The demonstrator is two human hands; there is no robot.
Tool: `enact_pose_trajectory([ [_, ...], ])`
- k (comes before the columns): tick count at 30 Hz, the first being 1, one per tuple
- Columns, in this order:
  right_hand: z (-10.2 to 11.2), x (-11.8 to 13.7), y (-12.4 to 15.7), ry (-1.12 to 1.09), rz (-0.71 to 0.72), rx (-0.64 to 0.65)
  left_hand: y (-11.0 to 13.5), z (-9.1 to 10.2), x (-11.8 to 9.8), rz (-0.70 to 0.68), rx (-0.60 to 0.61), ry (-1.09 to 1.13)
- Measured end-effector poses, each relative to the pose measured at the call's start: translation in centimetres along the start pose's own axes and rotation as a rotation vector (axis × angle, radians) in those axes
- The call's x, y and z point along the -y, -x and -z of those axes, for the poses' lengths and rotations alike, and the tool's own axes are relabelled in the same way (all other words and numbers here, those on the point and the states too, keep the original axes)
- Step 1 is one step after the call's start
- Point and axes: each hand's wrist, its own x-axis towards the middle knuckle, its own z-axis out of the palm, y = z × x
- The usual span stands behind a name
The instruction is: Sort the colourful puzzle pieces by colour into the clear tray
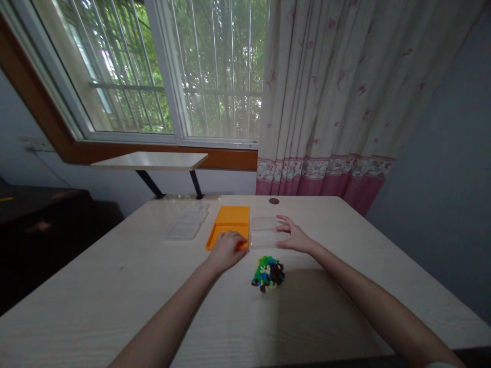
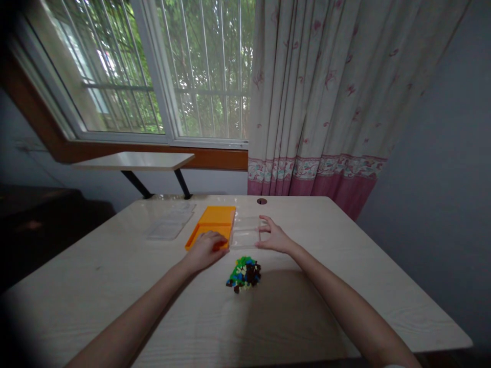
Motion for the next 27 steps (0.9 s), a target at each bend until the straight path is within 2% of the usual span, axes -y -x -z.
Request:
enact_pose_trajectory([
  [9,-0.7,0.0,0.2,0.065,0.002,0.044,-0.1,0.0,0.7,-0.032,-0.013,-0.014],
  [18,-1.1,0.0,0.0,0.124,0.053,0.054,-0.1,0.4,0.6,-0.009,0.0,-0.007],
  [27,-1.3,-0.2,-0.2,0.191,0.089,0.049,0.2,0.9,0.2,-0.018,0.025,-0.102],
])
